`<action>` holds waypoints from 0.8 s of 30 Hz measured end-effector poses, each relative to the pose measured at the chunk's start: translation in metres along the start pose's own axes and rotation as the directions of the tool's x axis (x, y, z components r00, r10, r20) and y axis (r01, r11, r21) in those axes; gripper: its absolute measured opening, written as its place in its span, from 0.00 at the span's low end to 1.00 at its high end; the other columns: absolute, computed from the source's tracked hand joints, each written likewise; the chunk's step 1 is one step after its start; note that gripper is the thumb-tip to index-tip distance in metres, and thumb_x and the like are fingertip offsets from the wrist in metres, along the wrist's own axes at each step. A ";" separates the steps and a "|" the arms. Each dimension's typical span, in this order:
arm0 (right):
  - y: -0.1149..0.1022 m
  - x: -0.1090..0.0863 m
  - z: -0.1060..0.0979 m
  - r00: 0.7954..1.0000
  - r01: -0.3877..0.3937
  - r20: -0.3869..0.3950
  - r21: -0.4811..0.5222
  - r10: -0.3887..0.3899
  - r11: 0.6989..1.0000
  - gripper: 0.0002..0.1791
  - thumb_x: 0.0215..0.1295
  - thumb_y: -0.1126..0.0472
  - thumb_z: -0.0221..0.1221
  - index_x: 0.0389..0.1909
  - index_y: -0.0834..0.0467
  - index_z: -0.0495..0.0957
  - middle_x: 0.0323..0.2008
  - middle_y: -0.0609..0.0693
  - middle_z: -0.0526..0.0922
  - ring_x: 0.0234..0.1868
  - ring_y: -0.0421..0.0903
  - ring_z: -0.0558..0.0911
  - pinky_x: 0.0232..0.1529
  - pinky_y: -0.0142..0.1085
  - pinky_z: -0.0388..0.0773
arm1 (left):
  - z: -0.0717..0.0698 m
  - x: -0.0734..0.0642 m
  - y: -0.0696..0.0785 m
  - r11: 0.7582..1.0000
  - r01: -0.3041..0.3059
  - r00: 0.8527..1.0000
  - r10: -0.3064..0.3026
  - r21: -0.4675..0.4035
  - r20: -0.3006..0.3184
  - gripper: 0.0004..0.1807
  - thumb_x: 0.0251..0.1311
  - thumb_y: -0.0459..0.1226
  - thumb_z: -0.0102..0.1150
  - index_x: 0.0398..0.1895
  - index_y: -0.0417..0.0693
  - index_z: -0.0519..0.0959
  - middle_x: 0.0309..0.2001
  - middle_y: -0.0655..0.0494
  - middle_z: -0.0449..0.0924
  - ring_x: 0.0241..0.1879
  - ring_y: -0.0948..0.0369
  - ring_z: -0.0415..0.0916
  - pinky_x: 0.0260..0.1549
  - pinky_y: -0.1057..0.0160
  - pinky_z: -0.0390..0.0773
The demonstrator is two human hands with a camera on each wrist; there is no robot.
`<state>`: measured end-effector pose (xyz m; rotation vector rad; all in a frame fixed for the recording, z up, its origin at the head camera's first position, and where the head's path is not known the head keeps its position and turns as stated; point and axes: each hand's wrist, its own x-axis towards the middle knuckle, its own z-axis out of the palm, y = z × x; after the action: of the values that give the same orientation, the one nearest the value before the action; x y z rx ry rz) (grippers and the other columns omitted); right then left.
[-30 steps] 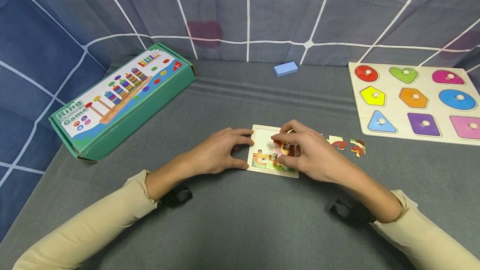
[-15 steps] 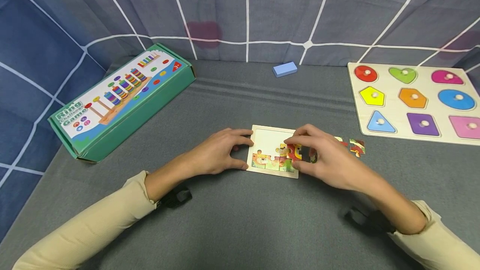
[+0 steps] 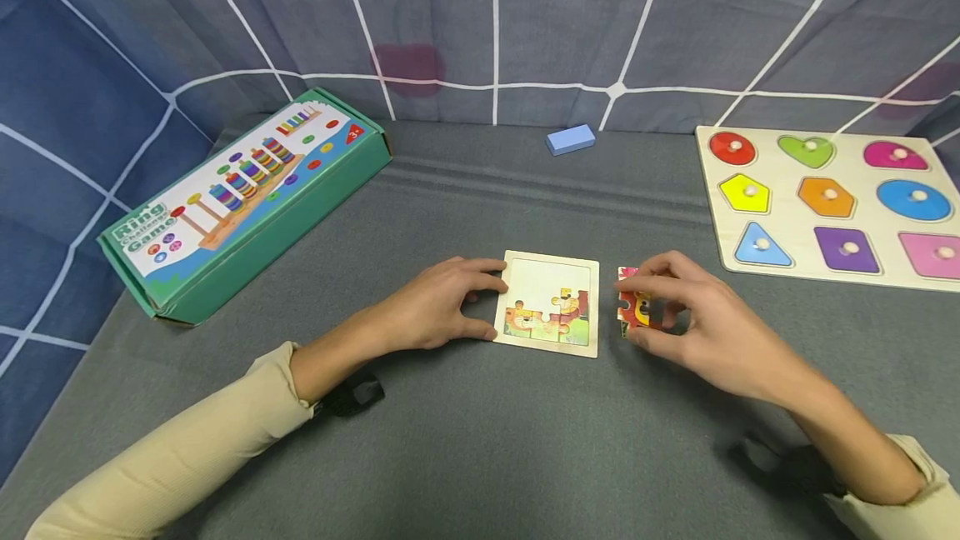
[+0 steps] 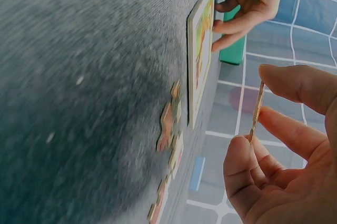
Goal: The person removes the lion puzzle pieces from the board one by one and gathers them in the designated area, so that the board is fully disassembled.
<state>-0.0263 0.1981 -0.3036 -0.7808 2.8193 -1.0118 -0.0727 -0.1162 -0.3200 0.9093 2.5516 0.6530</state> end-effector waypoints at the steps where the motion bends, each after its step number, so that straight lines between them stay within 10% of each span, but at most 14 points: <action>1: 0.001 -0.002 -0.001 1.000 0.000 -0.004 -0.006 0.000 1.000 0.27 0.49 0.68 0.75 0.54 0.56 0.82 0.48 0.42 0.72 0.38 0.39 0.73 0.33 0.33 0.75 | 0.000 0.000 0.000 1.000 0.000 1.000 0.000 -0.001 0.000 0.29 0.53 0.43 0.75 0.58 0.45 0.79 0.69 0.50 0.67 0.56 0.55 0.70 0.54 0.53 0.69; 24: 0.033 -0.031 -0.006 0.999 -0.043 0.002 -0.086 0.044 0.995 0.27 0.48 0.65 0.76 0.53 0.54 0.82 0.48 0.43 0.76 0.33 0.36 0.72 0.31 0.28 0.69 | 0.000 0.000 0.000 1.000 -0.006 1.000 0.006 -0.010 -0.004 0.29 0.53 0.42 0.75 0.58 0.45 0.79 0.69 0.50 0.67 0.55 0.55 0.70 0.54 0.54 0.69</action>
<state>-0.0150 0.2377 -0.3226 -0.7240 2.8803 -0.8880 -0.0728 -0.1167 -0.3202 0.9141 2.5479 0.6692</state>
